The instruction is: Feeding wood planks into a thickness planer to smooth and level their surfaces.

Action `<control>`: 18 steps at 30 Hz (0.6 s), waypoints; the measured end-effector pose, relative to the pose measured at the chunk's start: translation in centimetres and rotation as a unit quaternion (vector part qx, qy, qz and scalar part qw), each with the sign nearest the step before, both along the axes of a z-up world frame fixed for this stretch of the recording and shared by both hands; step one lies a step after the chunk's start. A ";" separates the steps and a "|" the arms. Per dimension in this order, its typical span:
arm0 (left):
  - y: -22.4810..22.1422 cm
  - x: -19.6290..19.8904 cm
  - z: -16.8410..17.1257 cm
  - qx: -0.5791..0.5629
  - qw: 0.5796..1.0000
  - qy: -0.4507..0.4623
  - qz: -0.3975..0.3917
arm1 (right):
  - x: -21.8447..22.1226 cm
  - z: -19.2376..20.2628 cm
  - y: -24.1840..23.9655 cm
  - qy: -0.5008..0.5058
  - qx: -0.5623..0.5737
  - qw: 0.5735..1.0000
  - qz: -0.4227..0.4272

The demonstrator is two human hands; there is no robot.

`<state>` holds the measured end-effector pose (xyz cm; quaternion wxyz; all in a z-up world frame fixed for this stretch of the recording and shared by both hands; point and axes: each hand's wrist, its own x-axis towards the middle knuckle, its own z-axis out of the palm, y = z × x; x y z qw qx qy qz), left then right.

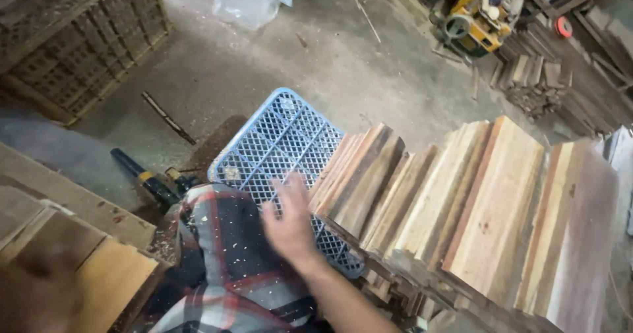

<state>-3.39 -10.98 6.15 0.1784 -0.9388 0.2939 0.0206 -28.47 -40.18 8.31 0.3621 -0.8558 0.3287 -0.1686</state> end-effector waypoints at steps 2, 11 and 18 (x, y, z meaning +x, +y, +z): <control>-6.2 -5.4 1.7 0.026 1.000 0.002 -0.005 | -3.3 -0.2 -2.2 0.027 -0.018 0.995 -0.091; -27.9 -21.4 4.1 -0.389 0.702 0.591 0.082 | -12.5 -7.3 -5.2 0.152 0.011 0.941 -0.304; -31.8 -28.2 5.4 -0.276 0.730 0.623 0.053 | -13.9 -8.4 -4.6 0.090 0.062 0.954 -0.279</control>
